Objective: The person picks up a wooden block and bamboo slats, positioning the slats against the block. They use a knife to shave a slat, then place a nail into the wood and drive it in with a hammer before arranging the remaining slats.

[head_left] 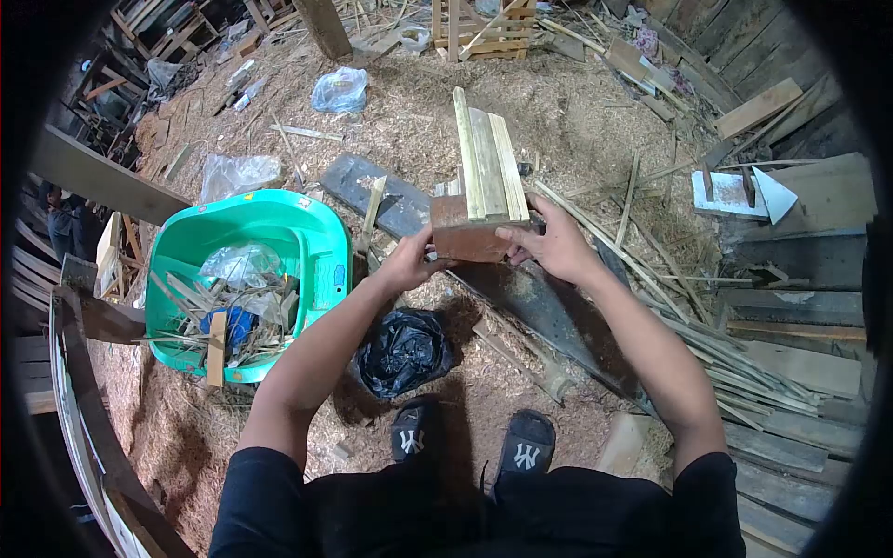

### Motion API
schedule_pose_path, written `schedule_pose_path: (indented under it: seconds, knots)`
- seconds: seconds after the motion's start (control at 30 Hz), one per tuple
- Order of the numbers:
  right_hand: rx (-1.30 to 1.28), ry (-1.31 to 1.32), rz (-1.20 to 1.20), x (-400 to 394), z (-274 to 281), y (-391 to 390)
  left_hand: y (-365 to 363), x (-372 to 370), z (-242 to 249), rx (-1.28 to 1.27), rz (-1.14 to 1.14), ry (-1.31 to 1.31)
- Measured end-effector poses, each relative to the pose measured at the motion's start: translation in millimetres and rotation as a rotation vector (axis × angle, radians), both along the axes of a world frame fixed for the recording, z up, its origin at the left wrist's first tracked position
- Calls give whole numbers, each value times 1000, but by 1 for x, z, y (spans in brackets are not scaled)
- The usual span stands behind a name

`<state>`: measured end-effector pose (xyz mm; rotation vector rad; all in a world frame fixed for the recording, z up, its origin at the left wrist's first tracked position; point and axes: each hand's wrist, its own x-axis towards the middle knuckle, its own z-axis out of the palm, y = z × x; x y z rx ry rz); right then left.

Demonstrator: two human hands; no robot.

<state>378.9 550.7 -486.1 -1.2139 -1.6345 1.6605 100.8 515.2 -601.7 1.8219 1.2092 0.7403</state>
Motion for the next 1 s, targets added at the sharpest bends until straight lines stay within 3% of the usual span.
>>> schedule_pose_path:
  seconds: [0.63, 0.7, 0.73, 0.83, 1.0]
  knots:
    - [22, -99, 4, 3, -1, -1, 1, -2, -2, -46, 1, 31]
    - [103, -212, 30, 8, -8, -1, -1, -8, -7, 20, 8, 114]
    - [486, -269, 24, 10, -14, -3, -3, -11, -10, -12, 8, 86]
    - [344, -235, 23, 15, -12, -10, -14, -19, -9, 54, 10, 87]
    - [211, -482, 41, 24, -26, -19, -40, -31, -16, 70, 81, 168]
